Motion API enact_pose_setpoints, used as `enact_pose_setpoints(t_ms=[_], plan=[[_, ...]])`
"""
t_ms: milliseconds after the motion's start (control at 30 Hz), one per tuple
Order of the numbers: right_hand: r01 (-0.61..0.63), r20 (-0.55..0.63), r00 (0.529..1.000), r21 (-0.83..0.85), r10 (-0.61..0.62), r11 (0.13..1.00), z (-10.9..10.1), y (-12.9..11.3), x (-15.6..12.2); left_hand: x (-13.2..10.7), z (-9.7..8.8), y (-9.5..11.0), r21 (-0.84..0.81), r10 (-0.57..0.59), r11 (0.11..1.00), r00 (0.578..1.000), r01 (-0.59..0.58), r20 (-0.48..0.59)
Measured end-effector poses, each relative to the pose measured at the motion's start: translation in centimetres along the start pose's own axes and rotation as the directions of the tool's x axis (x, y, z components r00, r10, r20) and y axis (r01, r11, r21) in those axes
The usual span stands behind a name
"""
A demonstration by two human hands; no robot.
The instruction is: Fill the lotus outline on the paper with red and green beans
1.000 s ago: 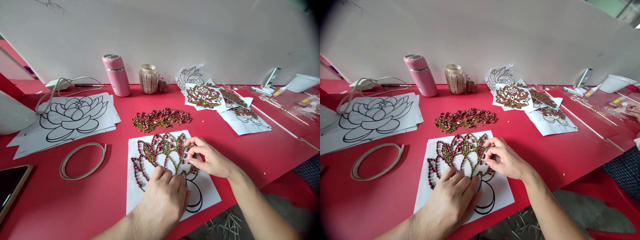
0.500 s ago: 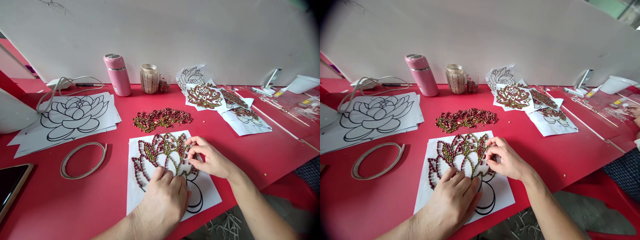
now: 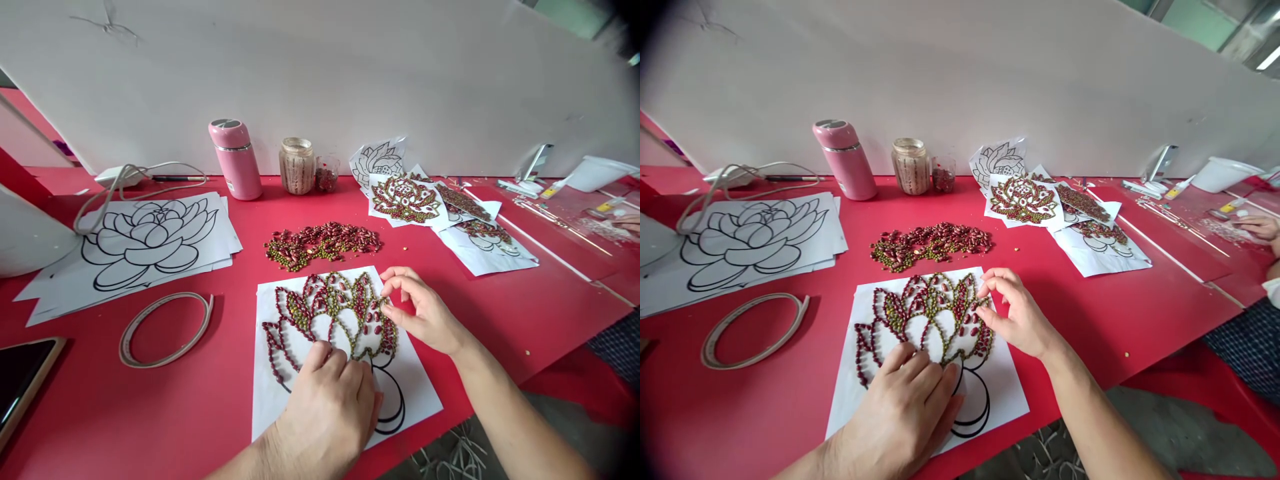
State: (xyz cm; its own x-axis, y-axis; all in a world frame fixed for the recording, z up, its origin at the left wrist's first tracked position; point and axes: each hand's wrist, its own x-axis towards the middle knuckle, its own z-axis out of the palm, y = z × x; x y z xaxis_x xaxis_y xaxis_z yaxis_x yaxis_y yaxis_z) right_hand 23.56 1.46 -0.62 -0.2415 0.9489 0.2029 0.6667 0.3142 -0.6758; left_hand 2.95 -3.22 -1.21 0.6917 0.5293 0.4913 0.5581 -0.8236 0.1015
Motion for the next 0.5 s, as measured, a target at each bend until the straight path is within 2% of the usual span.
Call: enact_pose_setpoints(t_ms=[200, 500], plan=[[-0.014, 0.144, 0.989, -0.046, 0.021, 0.999, 0.32, -0.56, -0.09, -0.41, 0.36, 0.23, -0.024, 0.035, 0.999, 0.999, -0.036, -0.030], [-0.053, 0.175, 0.983, -0.031, 0.057, 0.998, 0.28, -0.46, 0.06, -0.41, 0.82, 0.62, -0.034, 0.062, 0.997, 0.997, -0.064, -0.039]])
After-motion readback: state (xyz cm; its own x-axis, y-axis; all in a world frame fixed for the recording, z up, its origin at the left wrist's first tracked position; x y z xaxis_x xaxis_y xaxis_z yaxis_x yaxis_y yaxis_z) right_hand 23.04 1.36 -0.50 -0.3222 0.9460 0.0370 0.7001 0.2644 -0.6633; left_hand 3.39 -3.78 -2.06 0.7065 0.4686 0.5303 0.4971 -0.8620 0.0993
